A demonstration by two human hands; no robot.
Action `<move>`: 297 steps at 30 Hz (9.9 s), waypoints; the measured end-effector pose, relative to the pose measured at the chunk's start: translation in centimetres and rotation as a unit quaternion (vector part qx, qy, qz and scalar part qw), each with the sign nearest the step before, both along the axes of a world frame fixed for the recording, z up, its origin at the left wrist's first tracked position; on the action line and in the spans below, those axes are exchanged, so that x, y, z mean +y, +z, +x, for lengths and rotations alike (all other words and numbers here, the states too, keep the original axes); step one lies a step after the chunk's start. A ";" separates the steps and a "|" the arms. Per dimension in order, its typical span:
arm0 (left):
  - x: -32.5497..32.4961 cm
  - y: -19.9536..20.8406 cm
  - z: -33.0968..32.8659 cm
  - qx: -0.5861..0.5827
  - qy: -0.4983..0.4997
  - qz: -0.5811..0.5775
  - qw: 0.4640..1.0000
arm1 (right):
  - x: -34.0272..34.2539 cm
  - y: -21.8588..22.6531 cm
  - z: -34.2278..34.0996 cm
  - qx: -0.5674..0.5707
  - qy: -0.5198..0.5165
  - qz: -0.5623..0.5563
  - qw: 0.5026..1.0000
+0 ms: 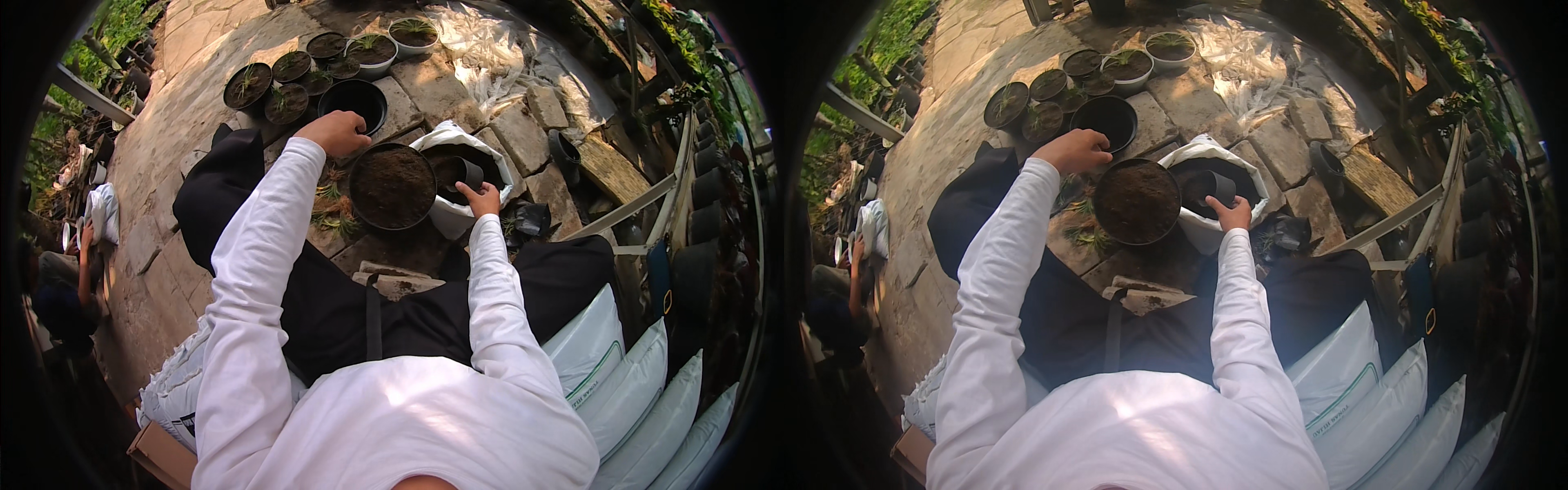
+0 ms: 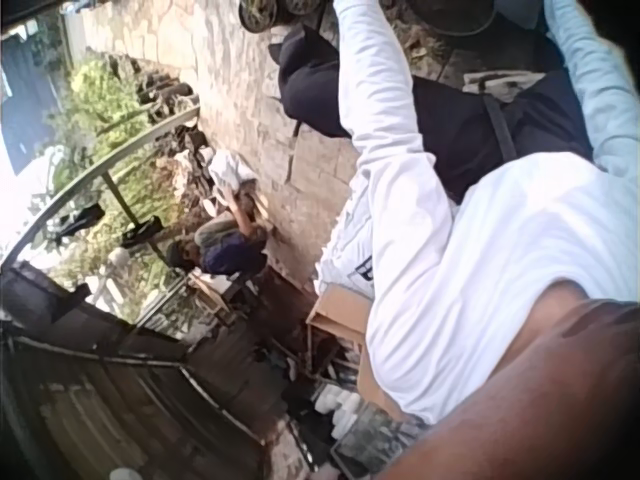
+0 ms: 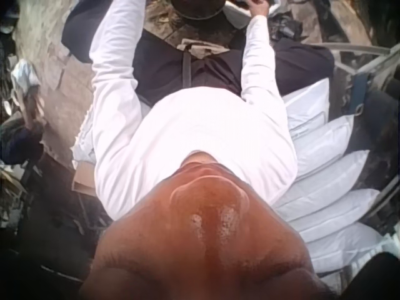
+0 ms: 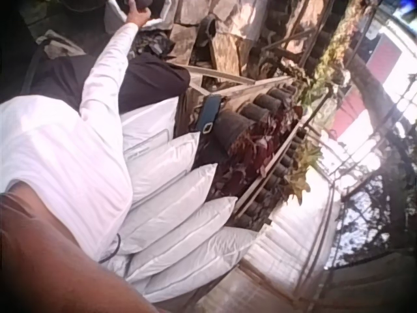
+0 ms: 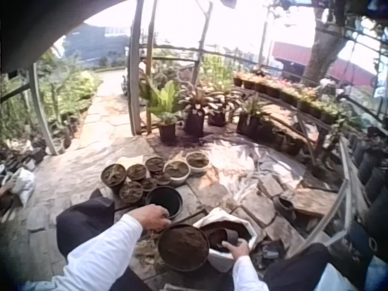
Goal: The person scoops soil from a large white bag into a black pot using a small black scoop. They then place a small plant into the pot and add more soil around it. The person repeats this process with another pot.
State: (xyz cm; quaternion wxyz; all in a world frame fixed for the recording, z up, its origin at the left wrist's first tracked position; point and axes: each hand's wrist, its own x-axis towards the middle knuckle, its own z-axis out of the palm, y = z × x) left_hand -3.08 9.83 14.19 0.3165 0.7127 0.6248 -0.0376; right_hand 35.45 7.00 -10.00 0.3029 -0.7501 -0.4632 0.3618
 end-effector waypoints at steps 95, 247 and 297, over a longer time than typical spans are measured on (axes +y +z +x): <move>-11.9 -11.2 10.0 -0.797 0.466 -0.086 0.375 | -2.6 14.5 -11.2 0.461 0.143 0.209 0.850; -5.3 -7.9 2.7 -0.755 0.367 0.042 0.542 | -3.2 6.8 -14.0 0.237 0.048 0.161 0.957; -7.3 -6.9 5.0 -0.506 0.269 0.099 0.813 | -5.1 15.0 -15.5 0.310 0.202 0.176 0.912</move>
